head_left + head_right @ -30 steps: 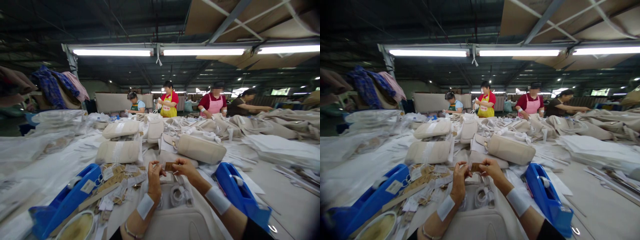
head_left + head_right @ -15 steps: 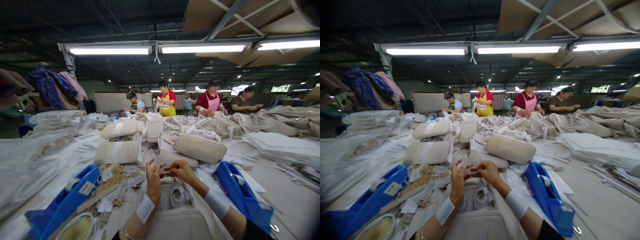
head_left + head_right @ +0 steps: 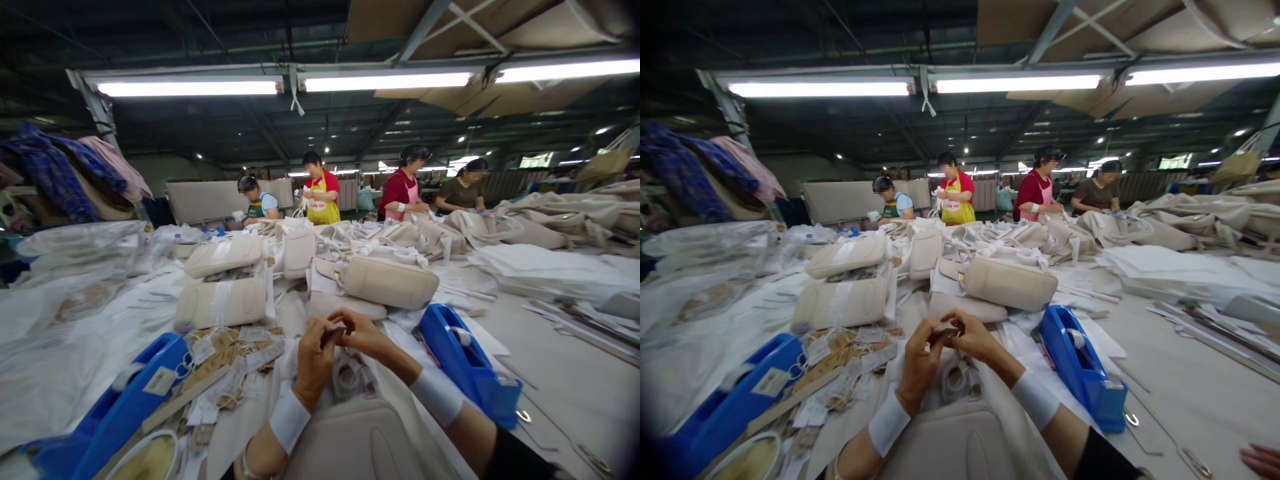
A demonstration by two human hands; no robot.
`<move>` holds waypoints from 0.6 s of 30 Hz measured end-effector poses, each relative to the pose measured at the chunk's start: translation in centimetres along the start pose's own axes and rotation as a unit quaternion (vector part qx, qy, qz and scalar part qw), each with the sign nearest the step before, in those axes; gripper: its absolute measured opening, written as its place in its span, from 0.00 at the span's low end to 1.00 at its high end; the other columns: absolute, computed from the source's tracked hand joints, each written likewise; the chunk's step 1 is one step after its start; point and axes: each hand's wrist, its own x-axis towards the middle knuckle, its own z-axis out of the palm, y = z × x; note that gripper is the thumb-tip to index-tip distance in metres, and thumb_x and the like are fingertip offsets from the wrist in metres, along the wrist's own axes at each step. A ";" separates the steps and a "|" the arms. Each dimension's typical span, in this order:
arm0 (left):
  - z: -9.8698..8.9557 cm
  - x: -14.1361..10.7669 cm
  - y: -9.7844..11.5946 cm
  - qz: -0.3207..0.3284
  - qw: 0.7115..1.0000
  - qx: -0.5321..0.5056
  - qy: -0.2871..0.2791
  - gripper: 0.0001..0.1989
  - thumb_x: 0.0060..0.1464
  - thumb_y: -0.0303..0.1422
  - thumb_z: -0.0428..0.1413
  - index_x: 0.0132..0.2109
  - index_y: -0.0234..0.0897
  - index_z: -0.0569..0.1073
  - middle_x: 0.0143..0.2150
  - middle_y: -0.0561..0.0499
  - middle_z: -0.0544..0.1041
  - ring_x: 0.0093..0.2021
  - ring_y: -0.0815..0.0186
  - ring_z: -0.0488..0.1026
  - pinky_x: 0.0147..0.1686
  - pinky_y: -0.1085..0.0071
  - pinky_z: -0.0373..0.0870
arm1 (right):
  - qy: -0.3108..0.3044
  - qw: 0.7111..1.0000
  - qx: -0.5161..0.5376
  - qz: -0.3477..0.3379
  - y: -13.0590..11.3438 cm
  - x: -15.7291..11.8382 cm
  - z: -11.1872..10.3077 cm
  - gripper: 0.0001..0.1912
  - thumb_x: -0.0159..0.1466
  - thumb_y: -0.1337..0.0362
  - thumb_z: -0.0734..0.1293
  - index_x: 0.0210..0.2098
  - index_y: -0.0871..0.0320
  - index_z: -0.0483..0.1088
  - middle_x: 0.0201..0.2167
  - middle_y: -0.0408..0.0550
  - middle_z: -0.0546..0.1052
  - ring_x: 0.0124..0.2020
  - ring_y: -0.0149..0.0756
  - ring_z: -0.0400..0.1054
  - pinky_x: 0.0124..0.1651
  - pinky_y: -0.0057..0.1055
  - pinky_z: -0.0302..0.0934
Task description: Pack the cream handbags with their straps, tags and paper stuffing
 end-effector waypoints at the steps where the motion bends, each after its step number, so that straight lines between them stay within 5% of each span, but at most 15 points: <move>1: 0.0 0.0 0.0 0.002 1.000 -0.010 -0.006 0.04 0.59 0.32 0.53 0.35 0.39 0.71 0.35 0.50 0.74 0.36 0.64 0.72 0.39 0.70 0.69 | 0.016 1.000 -0.009 -0.014 -0.3 -0.3 0.0 0.09 0.47 0.63 0.74 0.28 0.57 0.74 0.28 0.42 0.74 0.30 0.34 0.68 0.36 0.30 0.62; 5: 0.2 0.1 -0.6 -0.028 0.999 -0.016 0.003 0.11 0.63 0.31 0.44 0.47 0.38 0.70 0.45 0.46 0.76 0.43 0.62 0.74 0.43 0.68 0.70 | 0.092 0.994 -0.025 -0.054 -1.7 -1.2 -0.5 0.09 0.57 0.58 0.71 0.25 0.56 0.76 0.30 0.45 0.73 0.35 0.37 0.68 0.41 0.32 0.61; 10: 0.6 0.4 -2.4 -0.031 0.997 0.053 -0.041 0.13 0.54 0.23 0.48 0.41 0.38 0.74 0.40 0.47 0.76 0.46 0.59 0.73 0.49 0.63 0.68 | 0.145 0.986 -0.030 -0.073 -2.2 -1.2 -1.8 0.09 0.60 0.56 0.69 0.32 0.54 0.79 0.35 0.47 0.76 0.41 0.41 0.69 0.48 0.34 0.60; 18: 1.1 0.4 -3.3 0.029 0.983 0.099 -0.154 0.24 0.54 0.19 0.47 0.53 0.41 0.76 0.51 0.47 0.77 0.52 0.59 0.68 0.57 0.58 0.64 | 0.222 0.970 -0.102 0.003 0.3 1.9 -3.4 0.12 0.59 0.55 0.66 0.27 0.57 0.74 0.25 0.43 0.74 0.34 0.37 0.66 0.38 0.29 0.60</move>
